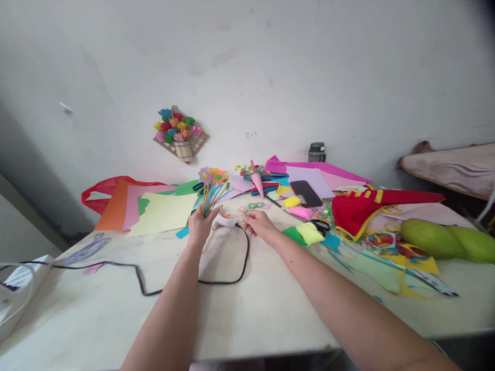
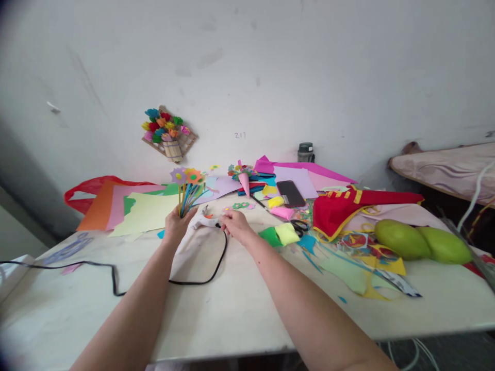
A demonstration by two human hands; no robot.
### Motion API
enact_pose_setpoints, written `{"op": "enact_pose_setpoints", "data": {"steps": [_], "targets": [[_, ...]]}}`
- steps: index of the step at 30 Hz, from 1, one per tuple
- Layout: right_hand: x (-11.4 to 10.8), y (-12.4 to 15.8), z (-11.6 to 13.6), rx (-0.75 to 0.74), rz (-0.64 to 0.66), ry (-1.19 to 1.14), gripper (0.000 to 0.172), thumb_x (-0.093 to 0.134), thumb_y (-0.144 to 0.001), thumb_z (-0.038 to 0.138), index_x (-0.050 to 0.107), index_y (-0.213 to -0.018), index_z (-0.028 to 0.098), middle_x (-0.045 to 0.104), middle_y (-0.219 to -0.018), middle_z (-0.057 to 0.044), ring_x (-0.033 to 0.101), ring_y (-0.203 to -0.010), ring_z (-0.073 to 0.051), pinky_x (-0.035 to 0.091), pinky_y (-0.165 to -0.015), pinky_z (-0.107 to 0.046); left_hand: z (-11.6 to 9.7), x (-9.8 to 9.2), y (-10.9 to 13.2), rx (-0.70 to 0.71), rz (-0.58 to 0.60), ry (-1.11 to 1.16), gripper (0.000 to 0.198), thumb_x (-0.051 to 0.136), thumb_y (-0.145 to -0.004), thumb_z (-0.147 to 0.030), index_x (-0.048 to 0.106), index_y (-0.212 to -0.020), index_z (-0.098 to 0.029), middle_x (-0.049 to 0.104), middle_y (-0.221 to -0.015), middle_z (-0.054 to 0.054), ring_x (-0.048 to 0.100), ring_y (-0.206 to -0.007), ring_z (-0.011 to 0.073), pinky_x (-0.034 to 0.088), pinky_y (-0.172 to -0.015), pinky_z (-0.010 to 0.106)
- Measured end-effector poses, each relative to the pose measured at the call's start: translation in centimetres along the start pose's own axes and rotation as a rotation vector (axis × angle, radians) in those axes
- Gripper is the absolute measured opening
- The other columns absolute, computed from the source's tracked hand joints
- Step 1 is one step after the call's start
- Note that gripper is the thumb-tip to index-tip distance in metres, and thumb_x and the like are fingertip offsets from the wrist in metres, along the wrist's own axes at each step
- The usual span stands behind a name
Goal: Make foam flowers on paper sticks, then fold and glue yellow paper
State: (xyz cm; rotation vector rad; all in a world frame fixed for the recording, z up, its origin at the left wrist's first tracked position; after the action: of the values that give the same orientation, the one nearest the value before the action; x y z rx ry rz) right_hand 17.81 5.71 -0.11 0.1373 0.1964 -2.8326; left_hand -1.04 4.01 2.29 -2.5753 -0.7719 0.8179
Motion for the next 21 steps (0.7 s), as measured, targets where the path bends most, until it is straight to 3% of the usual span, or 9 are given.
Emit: {"op": "enact_pose_setpoints", "data": {"steps": [4,13,16,21], "targets": [[-0.3,-0.1,0.2,-0.046,-0.046,0.006,0.02,0.046,-0.08,0.025,0.047,-0.064,0.015,0.05,-0.048,0.005,0.039,-0.033,-0.003,0.03,-0.032,-0.014,0.7,-0.5,-0.5,0.083,-0.107,-0.276,0.039,0.054,-0.066,-0.052,0.035,-0.057,-0.021,0.033,-0.047,-0.006,0.036,-0.051,0.0097,0.029,-0.05,0.021],[-0.4,-0.2,0.0,-0.031,-0.073,0.027,0.011,0.051,-0.078,0.022,0.048,-0.068,0.016,0.052,-0.05,0.005,0.04,-0.034,-0.004,0.031,-0.032,-0.014,1.3,-0.9,-0.4,0.082,-0.161,-0.332,0.039,0.05,-0.068,-0.055,0.035,-0.056,-0.021,0.034,-0.046,-0.005,0.037,-0.051,0.0109,0.03,-0.05,0.022],[-0.5,-0.1,0.1,-0.047,-0.091,0.018,0.015,0.051,-0.078,0.026,0.048,-0.068,0.016,0.051,-0.05,0.005,0.041,-0.036,-0.004,0.031,-0.032,-0.014,1.2,-1.6,-0.4,0.013,-0.174,-0.47,0.04,0.045,-0.07,-0.06,0.042,-0.058,-0.022,0.044,-0.049,-0.001,0.046,-0.053,0.015,0.032,-0.051,0.024],[-0.5,-0.1,0.0,-0.051,-0.096,0.04,0.013,0.048,-0.078,0.023,0.047,-0.066,0.016,0.051,-0.05,0.004,0.041,-0.037,-0.005,0.032,-0.033,-0.015,2.2,-3.4,-0.6,-0.253,-0.184,-0.682,0.041,0.037,-0.075,-0.058,0.054,-0.074,-0.022,0.062,-0.072,0.012,0.058,-0.073,0.028,0.038,-0.055,0.032]]}}
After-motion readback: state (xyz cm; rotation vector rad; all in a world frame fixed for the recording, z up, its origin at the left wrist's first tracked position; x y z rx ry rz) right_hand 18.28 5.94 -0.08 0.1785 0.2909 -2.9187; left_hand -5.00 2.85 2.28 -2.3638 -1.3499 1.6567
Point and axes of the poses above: each hand's wrist, its own y-axis away from the middle knuckle, its own x-axis out of the palm, z = x × y, the point moved 4 cm from there along -y, towards the middle knuckle
